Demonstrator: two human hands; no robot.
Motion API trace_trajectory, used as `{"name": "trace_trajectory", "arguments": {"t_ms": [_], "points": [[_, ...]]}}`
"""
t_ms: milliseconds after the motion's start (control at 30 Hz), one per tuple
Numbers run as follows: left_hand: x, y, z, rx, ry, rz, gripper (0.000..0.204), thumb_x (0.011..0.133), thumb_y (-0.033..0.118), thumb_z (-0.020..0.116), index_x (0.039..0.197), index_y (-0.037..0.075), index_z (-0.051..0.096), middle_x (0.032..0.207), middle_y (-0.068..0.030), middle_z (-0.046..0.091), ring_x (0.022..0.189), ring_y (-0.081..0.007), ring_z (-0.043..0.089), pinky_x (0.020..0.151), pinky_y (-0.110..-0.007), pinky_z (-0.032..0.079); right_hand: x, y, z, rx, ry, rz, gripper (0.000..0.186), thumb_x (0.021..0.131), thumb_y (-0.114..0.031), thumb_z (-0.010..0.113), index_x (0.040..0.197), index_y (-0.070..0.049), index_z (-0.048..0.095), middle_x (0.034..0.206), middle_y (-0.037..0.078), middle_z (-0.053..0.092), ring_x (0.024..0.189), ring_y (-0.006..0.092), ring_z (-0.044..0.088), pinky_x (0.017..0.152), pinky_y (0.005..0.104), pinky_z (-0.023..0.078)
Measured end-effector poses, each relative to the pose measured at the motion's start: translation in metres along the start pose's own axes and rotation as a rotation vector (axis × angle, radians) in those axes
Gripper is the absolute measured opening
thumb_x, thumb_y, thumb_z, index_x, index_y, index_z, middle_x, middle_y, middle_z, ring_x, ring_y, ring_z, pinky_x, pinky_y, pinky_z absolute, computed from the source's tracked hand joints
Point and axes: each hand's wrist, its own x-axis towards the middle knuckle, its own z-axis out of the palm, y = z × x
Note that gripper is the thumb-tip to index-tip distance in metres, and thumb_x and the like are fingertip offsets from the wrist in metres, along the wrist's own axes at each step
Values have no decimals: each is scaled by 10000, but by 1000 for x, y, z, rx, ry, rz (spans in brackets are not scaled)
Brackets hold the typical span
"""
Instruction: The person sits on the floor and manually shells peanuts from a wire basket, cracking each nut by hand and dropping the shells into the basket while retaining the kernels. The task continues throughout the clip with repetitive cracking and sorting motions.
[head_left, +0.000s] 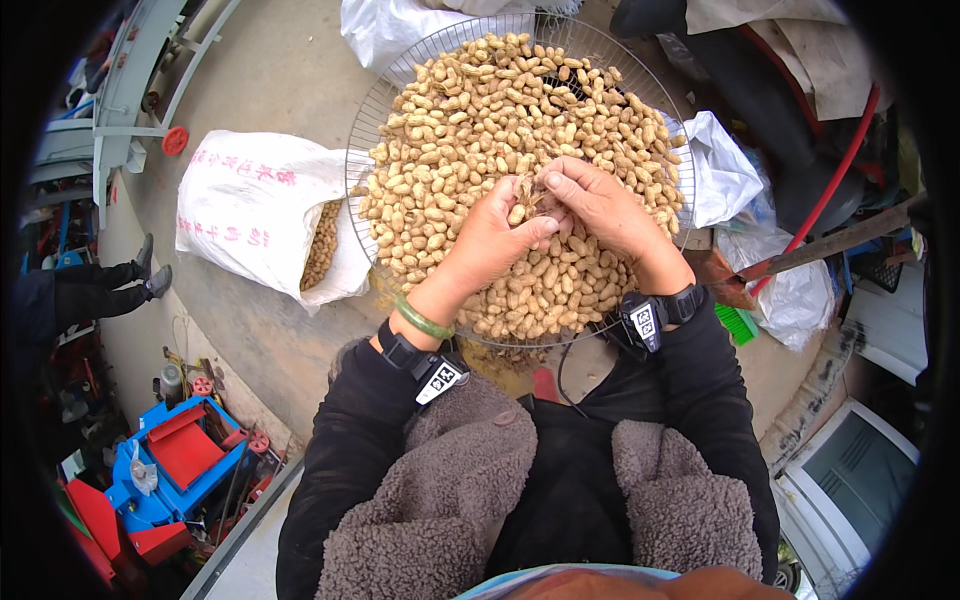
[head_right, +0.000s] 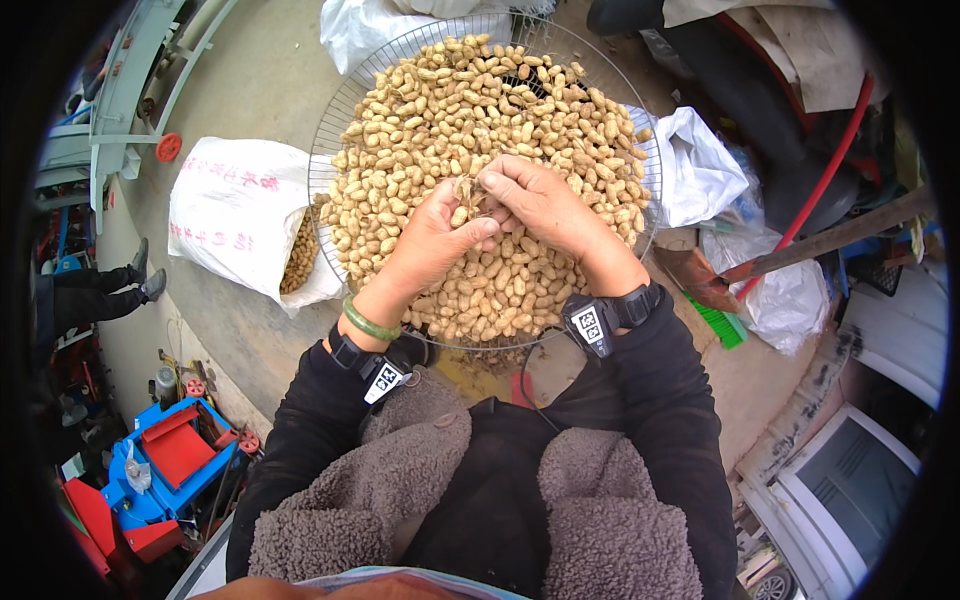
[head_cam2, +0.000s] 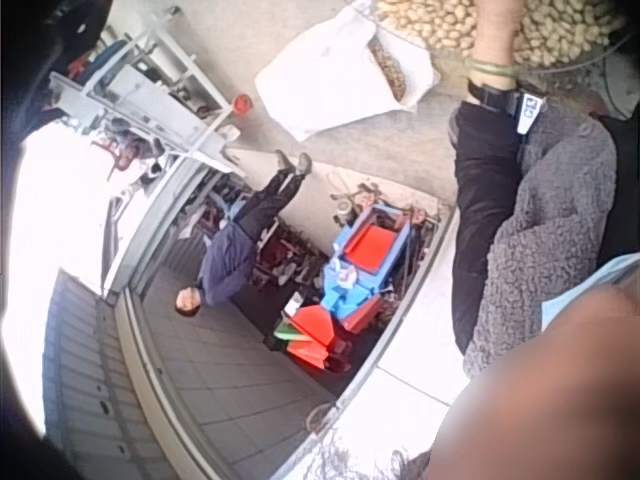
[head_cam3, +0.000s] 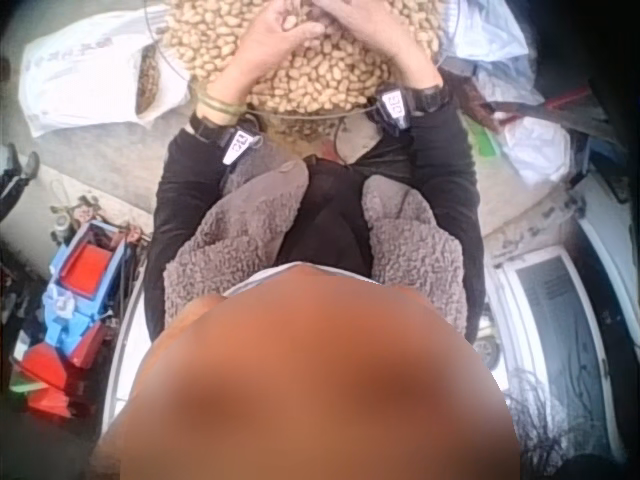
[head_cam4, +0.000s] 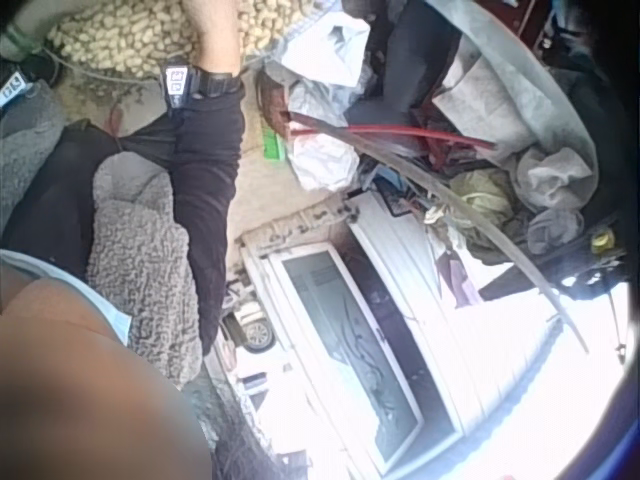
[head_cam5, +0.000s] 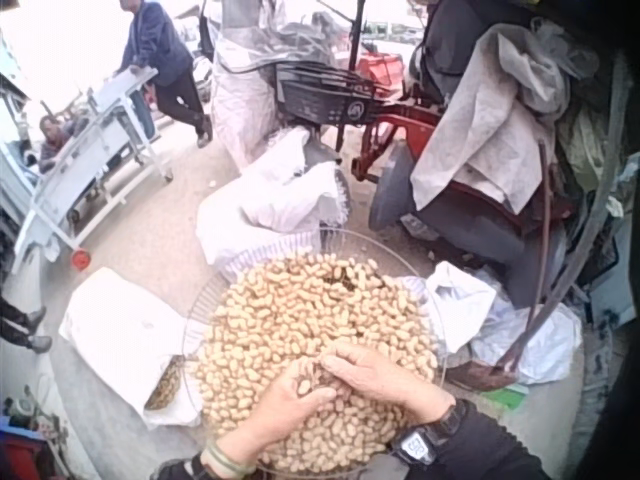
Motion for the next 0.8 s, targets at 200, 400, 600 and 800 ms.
{"name": "trace_trajectory", "arguments": {"t_ms": [200,400,600,800], "points": [[-3,-5,-4,648,111,81,569,806,77,791,1294,-25,516,1121,-131,690,1033,-176,666,879,-341,554,-2,4,17,-525,161,-200,297,835,-148,829,1019,-16,637,824,83,639,749,188,621,665,323,505],[4,-19,-9,320,30,108,587,812,92,821,1312,-8,528,1092,-93,683,1005,-144,638,868,-329,545,5,15,22,-589,223,-518,114,836,-47,758,936,-59,705,808,82,622,776,243,629,698,349,506],[-4,-3,-6,94,-4,-28,469,922,42,728,1336,7,512,1108,-29,617,940,-73,625,739,-241,552,4,14,21,-449,257,-382,56,859,15,647,902,-20,650,782,90,643,720,206,649,647,334,505],[-6,10,-3,-112,-25,-149,394,1055,146,566,1407,15,448,1198,-63,577,991,-133,652,790,-295,611,0,12,19,-287,224,-192,47,905,-2,606,949,-20,604,797,35,674,724,114,622,635,300,503]]}}
